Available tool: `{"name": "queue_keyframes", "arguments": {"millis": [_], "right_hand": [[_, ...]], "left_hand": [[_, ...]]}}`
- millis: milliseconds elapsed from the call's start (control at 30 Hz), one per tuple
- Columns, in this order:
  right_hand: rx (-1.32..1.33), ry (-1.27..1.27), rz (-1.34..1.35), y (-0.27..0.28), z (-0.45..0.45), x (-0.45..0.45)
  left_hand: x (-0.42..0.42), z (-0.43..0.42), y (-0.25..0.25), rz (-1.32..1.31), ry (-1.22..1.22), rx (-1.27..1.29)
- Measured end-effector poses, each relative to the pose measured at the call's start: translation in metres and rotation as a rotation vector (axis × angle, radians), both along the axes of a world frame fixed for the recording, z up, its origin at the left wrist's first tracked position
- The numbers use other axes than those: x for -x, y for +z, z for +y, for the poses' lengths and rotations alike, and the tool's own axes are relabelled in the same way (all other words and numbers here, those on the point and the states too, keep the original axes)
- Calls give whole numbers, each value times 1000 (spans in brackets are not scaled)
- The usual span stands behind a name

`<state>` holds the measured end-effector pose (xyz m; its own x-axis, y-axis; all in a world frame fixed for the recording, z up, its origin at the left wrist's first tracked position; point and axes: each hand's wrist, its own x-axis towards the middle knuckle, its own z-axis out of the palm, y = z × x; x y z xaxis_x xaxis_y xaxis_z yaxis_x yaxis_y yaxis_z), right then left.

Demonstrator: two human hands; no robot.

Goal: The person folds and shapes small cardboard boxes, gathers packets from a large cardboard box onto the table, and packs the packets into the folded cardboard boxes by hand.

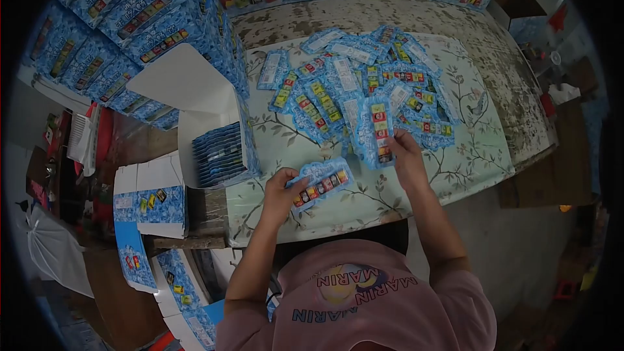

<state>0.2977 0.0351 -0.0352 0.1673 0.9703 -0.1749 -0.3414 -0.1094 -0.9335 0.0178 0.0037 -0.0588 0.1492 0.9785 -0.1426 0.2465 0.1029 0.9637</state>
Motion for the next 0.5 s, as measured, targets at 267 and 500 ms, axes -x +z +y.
{"name": "queue_keyframes", "arguments": {"millis": [267,500], "right_hand": [[146,101,242,-28,-30,63],[-629,-217,-1511,-2,49,20]], "left_hand": [[-55,-11,6,-1012,280,388],[-18,-3,14,-45,198,-253]]}}
